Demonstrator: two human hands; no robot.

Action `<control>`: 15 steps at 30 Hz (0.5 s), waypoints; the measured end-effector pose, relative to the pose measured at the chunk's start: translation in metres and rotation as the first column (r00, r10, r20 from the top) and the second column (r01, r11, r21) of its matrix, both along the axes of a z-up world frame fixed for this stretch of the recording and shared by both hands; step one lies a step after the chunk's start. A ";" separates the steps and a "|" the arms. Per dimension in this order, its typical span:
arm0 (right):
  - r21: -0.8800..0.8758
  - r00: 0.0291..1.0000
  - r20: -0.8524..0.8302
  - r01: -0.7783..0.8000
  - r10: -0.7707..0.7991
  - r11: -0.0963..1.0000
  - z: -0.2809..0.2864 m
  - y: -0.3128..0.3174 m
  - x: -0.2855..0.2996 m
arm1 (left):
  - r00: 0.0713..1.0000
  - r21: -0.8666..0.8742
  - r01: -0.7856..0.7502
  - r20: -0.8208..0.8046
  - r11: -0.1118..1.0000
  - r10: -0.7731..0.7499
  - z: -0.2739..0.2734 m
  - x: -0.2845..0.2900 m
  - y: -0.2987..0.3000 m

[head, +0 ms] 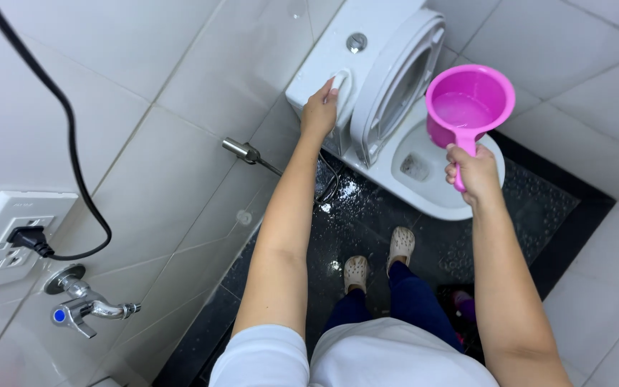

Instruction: The person mixes detergent with water in a pink scoop at the sink, then pours the solution into the toilet bowl. They scrub the toilet seat, lid, and tank with a brush while rinsing it in the scoop.

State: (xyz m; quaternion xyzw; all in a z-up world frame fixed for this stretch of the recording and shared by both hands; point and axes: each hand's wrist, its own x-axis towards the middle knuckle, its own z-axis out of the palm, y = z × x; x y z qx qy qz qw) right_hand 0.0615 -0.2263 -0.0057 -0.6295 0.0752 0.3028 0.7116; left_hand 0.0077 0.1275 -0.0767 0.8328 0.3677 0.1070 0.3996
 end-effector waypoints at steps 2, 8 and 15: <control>-0.009 1.000 -0.022 0.022 -0.022 1.000 -0.023 -0.010 -0.021 | 0.990 -0.066 -0.014 0.137 0.998 0.023 -0.014 -0.006 -0.014; -0.040 0.996 -0.086 0.030 -0.033 0.999 -0.076 -0.038 -0.066 | 0.889 -0.321 -0.091 0.399 0.943 0.222 -0.041 -0.041 -0.096; -0.089 0.982 -0.189 -0.016 -0.002 0.996 -0.162 -0.085 -0.088 | 0.924 -0.447 0.035 0.356 0.894 0.142 -0.122 -0.082 -0.210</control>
